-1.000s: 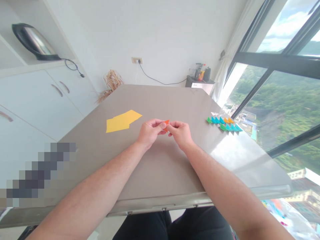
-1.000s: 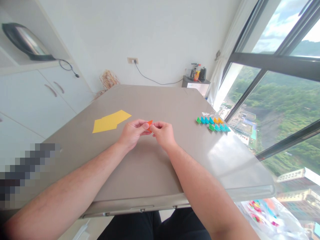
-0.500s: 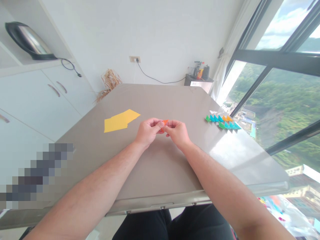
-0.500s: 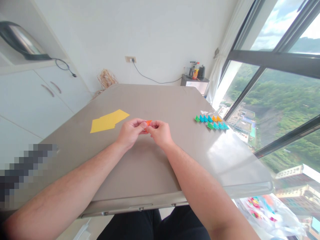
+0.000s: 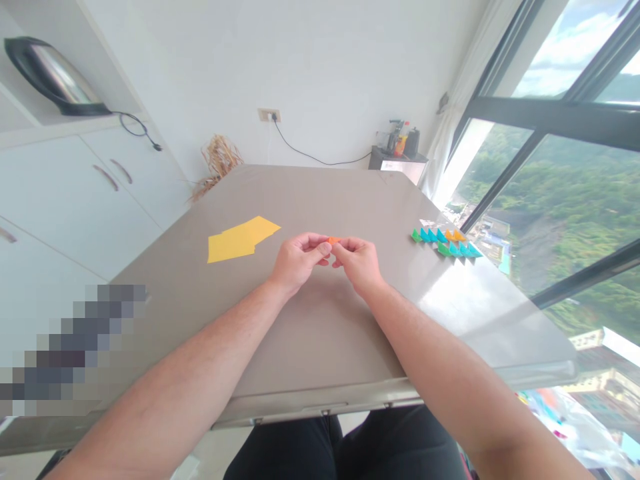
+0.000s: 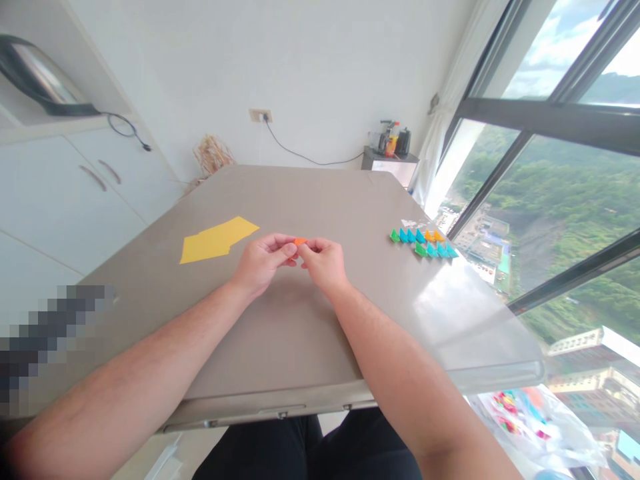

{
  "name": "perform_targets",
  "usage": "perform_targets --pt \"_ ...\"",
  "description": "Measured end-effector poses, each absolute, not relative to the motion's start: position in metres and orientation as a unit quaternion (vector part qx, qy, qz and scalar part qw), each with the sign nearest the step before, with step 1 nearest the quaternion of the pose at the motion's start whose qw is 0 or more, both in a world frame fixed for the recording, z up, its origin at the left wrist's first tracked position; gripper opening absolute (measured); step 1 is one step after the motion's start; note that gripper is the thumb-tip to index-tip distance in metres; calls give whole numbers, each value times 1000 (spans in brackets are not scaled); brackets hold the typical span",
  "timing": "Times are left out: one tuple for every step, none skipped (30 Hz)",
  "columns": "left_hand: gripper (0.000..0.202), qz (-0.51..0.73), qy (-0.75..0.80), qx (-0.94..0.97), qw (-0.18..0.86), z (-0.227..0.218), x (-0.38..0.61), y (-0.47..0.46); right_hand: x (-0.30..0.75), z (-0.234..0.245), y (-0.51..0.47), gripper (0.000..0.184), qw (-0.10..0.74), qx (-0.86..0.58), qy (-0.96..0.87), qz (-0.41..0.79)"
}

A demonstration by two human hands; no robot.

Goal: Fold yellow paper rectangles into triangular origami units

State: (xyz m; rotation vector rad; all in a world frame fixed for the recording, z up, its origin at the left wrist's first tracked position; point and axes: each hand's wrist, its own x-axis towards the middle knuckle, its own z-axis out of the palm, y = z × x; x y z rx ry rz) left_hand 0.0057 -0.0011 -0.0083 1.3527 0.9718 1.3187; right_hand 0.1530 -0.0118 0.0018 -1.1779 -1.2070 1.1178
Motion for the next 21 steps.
perform_targets --pt "37 544 401 563 476 -9 5 0 154 2 -12 14 537 -497 -499 464" --pt "37 547 402 570 464 -10 4 1 155 3 -11 14 546 -495 -491 464" --pt "37 548 405 577 450 -10 3 2 157 3 -11 15 556 -485 -484 471" --pt "38 547 410 586 434 -11 1 2 159 4 -10 18 563 -469 -481 482" --pt "38 544 416 597 418 -11 0 3 161 4 -9 22 566 -451 -481 495" --pt "39 539 422 609 400 -11 -1 3 162 4 -8 25 563 -436 -487 506" --pt "39 535 427 621 382 -11 -2 3 164 4 -7 25 555 -425 -499 512" --pt "39 530 431 632 366 -10 -3 3 165 3 -6 25 547 -419 -512 513" --pt "39 525 433 642 353 -9 -4 3 166 3 -6 24 540 -416 -524 510" --pt "39 521 434 649 344 -8 -4 2 166 2 -5 23 536 -413 -535 506" --pt "40 517 435 655 339 -7 -5 2 167 2 -5 24 535 -410 -542 502" --pt "42 513 435 659 337 -6 -6 1 167 1 -4 25 536 -407 -547 498" --pt "43 508 435 662 337 -5 -7 1 167 1 -4 25 539 -403 -549 496" --pt "44 505 434 665 337 -5 -7 0 167 1 -4 25 544 -401 -550 491" --pt "43 502 434 668 336 -4 -7 0 168 0 -3 25 547 -400 -552 485" --pt "41 501 433 672 333 -4 -8 0 168 -1 -3 23 549 -402 -557 476" --pt "38 499 433 675 328 -4 -8 0 169 -2 -2 22 548 -405 -565 465" --pt "35 499 433 678 322 -4 -7 0 169 -3 -1 20 547 -409 -573 453" --pt "32 500 433 680 317 -4 -7 0 169 -4 -1 18 544 -414 -582 441" --pt "29 501 435 680 312 -4 -6 0 170 -5 -1 17 542 -418 -590 429" --pt "28 502 438 679 308 -3 -6 -1 170 -6 0 17 540 -422 -596 419"
